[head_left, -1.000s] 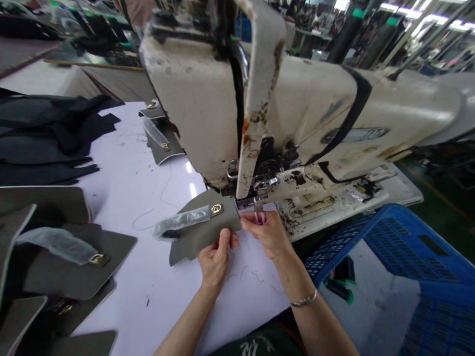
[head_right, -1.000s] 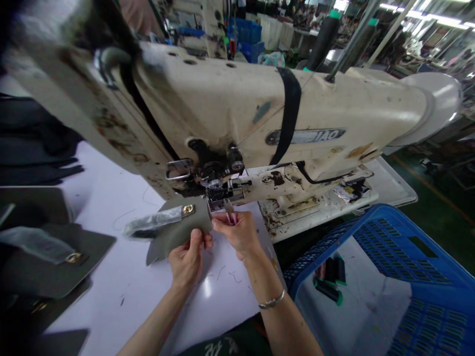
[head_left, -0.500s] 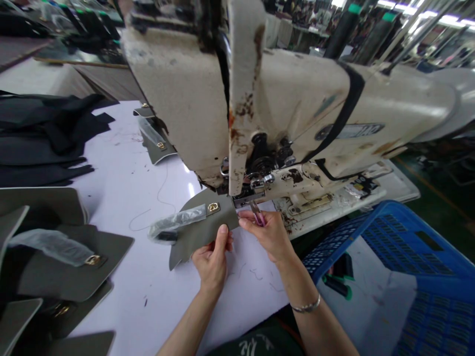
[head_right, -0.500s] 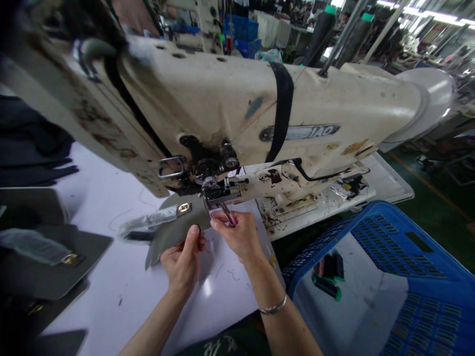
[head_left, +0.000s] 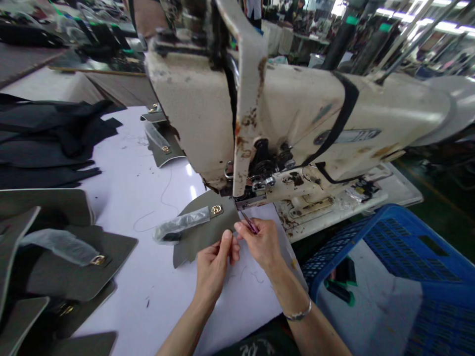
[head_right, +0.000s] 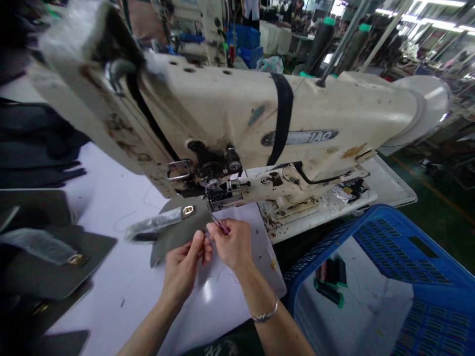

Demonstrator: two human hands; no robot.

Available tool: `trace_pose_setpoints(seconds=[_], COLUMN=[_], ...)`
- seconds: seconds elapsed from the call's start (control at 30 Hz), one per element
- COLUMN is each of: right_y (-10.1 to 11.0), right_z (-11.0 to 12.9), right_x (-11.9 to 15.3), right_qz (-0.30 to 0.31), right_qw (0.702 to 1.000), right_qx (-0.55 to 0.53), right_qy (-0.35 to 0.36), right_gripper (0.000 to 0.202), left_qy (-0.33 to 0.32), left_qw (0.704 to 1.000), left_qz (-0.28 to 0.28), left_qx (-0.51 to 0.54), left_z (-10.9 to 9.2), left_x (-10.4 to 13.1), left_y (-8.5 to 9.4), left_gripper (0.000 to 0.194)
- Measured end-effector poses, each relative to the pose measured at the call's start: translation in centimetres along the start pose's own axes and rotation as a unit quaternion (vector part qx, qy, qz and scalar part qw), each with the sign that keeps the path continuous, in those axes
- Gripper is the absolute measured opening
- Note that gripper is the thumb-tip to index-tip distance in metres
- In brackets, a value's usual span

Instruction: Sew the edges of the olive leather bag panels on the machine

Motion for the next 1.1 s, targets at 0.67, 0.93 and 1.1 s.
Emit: trace_pose_setpoints(seconds=[0.67,0.93,1.1], right_y=[-1.6,-2.4,-2.4], right_z=[-1.7,-1.6,-1.5], right_x=[-0.6,-1.1,-1.7], right_qz=[0.011,0.008,-0.007], right_qw=[0.969,0.965,0.967], right_qx=[-0.234,-0.249,-0.244], right_qy=[-0.085,-0.079,-0.08], right_gripper=[0.033,0.034,0.033], left_qy=[-0.311,-0.219,-0.196], left_qw=[0.772,0.812,0.834], left_qz=[0.087,0.135,0.153], left_qx=[-0.548,-0.524,-0.492], left_z=[-12.5,-13.0,-13.4], left_x=[-6.7,-8.7,-9.6], left_y=[0.0,-0.4,-0.8], left_gripper=[0.051,0.052,0.055])
Point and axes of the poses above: each hand's wrist, its own x-axis away from the middle knuckle, its own y-axis out of the back of the hand, z = x × y, the point moved 9 cm from there along -x, towards the middle knuckle, and after that the axes turned 13 degrees about x, right-handed, at the moved point
